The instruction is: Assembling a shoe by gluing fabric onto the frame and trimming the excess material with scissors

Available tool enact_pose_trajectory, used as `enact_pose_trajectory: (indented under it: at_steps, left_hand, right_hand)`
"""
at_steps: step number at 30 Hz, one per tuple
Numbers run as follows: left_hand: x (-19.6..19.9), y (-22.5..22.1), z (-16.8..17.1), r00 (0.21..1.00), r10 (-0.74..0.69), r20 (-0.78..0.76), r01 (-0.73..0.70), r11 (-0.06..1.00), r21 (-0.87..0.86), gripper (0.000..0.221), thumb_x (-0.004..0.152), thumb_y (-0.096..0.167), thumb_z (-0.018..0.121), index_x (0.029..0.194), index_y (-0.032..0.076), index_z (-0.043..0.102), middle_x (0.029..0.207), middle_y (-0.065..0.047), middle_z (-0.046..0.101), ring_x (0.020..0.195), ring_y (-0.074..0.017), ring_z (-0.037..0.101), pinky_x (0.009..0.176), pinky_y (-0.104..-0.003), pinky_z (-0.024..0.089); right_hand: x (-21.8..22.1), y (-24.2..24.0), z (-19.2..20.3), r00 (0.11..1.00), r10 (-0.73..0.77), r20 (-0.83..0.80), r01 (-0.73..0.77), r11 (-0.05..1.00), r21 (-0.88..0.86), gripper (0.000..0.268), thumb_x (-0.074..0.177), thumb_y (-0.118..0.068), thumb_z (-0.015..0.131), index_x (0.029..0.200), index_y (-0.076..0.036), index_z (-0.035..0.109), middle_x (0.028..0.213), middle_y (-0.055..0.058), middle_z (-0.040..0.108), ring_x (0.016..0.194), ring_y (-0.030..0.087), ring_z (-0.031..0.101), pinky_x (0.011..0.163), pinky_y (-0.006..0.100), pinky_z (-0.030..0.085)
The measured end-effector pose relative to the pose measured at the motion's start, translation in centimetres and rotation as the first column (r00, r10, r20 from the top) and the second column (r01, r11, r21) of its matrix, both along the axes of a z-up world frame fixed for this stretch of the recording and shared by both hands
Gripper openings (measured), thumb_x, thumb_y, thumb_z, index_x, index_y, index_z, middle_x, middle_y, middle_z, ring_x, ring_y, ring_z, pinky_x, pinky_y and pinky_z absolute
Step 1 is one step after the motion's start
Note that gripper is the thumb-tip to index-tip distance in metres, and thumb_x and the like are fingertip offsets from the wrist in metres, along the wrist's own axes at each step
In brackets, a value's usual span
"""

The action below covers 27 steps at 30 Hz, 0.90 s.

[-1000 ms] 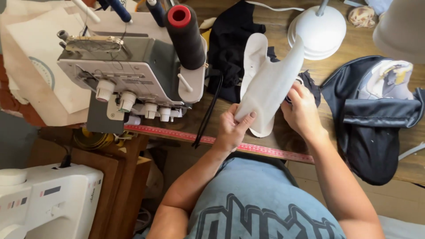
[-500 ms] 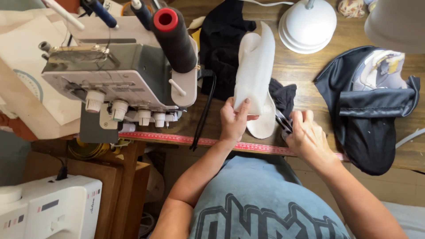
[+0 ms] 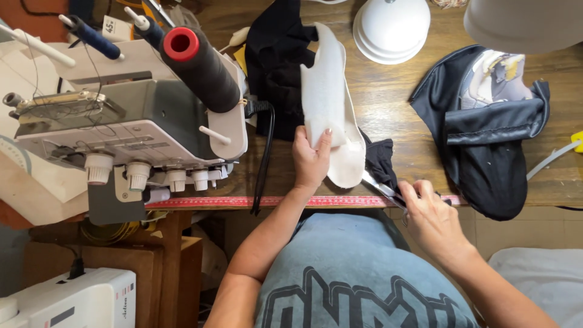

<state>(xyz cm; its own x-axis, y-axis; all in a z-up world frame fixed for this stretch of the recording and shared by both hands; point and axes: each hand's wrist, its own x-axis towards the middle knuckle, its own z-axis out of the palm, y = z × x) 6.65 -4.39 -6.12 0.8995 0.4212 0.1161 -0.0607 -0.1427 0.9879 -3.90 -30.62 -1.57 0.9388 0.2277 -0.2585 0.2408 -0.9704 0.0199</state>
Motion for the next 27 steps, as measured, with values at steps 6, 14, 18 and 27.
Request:
enact_pose_trajectory:
  at_steps: [6, 14, 18, 27]
  left_hand:
    - [0.8, 1.8, -1.4, 0.999, 0.026, -0.04, -0.025, 0.999, 0.035, 0.034, 0.094, 0.034, 0.068, 0.102, 0.004, 0.054, 0.098, -0.017, 0.071, 0.089, -0.0289, 0.071, 0.072, -0.039, 0.058]
    - [0.9, 2.0, -0.2, 0.999, -0.004, -0.053, -0.006, 0.984, -0.18, 0.039, 0.094, 0.031, 0.068, 0.105, -0.004, 0.055, 0.106, -0.022, 0.07, 0.092, -0.0299, 0.075, 0.063, -0.04, 0.072]
    - [0.1, 1.6, 2.7, 0.995, -0.036, -0.094, 0.005, 0.95, -0.313, 0.039, 0.094, 0.03, 0.068, 0.118, -0.001, 0.062, 0.111, -0.019, 0.074, 0.097, -0.0284, 0.074, 0.075, -0.036, 0.068]
    - [0.3, -1.6, 7.2, 0.999, 0.018, 0.027, -0.01, 0.96, -0.281, 0.021, 0.094, 0.023, 0.075, 0.097, 0.004, 0.065, 0.077, -0.015, 0.071, 0.075, -0.0133, 0.067, 0.066, -0.037, 0.058]
  right_hand:
    - [3.0, -3.4, 5.5, 0.996, -0.052, -0.072, 0.06, 0.991, 0.117, 0.051, 0.077, -0.022, 0.063, 0.127, -0.031, 0.06, 0.127, -0.005, 0.065, 0.093, 0.036, 0.073, 0.075, 0.055, 0.059]
    - [8.9, 2.3, 12.3, 0.982, 0.01, 0.188, -0.089, 0.905, 0.416, 0.072, 0.071, -0.061, 0.082, 0.115, -0.006, 0.066, 0.11, 0.012, 0.064, 0.096, 0.03, 0.063, 0.074, 0.046, 0.053]
    - [8.8, 4.1, 13.0, 0.963, 0.159, 0.216, -0.266, 0.658, 0.704, 0.063, 0.071, -0.044, 0.088, 0.113, -0.003, 0.063, 0.09, 0.007, 0.06, 0.077, 0.018, 0.058, 0.074, 0.033, 0.052]
    - [1.7, 2.5, -3.7, 0.944, 0.068, -0.324, 0.312, 0.141, 0.94, 0.066, 0.066, -0.035, 0.094, 0.121, -0.005, 0.073, 0.12, 0.01, 0.054, 0.089, 0.017, 0.064, 0.071, 0.03, 0.055]
